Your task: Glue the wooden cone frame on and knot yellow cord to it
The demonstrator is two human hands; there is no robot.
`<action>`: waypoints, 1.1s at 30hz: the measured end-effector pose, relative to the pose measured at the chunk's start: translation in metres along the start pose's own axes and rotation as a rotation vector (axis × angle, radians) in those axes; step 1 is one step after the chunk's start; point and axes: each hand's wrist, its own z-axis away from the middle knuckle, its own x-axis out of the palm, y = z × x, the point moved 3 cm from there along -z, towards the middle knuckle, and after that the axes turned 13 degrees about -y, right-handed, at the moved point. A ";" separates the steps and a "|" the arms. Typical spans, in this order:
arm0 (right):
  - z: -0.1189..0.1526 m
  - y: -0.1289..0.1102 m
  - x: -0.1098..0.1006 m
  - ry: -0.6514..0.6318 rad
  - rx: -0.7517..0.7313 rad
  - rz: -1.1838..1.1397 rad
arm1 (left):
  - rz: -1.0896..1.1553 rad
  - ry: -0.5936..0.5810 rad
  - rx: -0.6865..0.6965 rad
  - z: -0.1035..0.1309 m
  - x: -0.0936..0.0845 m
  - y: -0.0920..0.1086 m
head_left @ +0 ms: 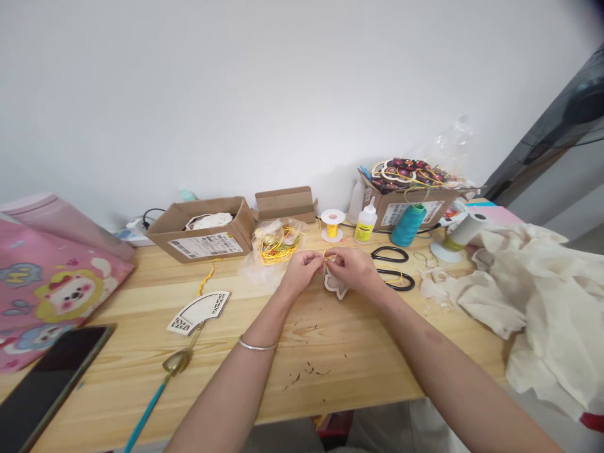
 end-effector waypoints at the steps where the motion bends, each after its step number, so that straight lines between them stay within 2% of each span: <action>1: 0.000 0.000 0.000 0.004 -0.001 0.007 | 0.017 -0.008 0.005 0.000 0.001 0.001; 10: 0.001 0.000 -0.005 0.008 0.009 0.034 | 0.085 0.076 0.013 -0.001 0.000 -0.003; 17: 0.003 -0.003 -0.008 0.087 -0.037 0.018 | 0.176 0.158 -0.029 0.000 -0.002 -0.006; 24: 0.002 0.000 -0.008 0.134 -0.087 0.044 | 0.127 0.156 0.003 -0.002 -0.004 -0.007; 33: 0.002 -0.003 -0.008 0.168 -0.150 -0.013 | 0.245 0.159 0.001 0.000 -0.005 -0.008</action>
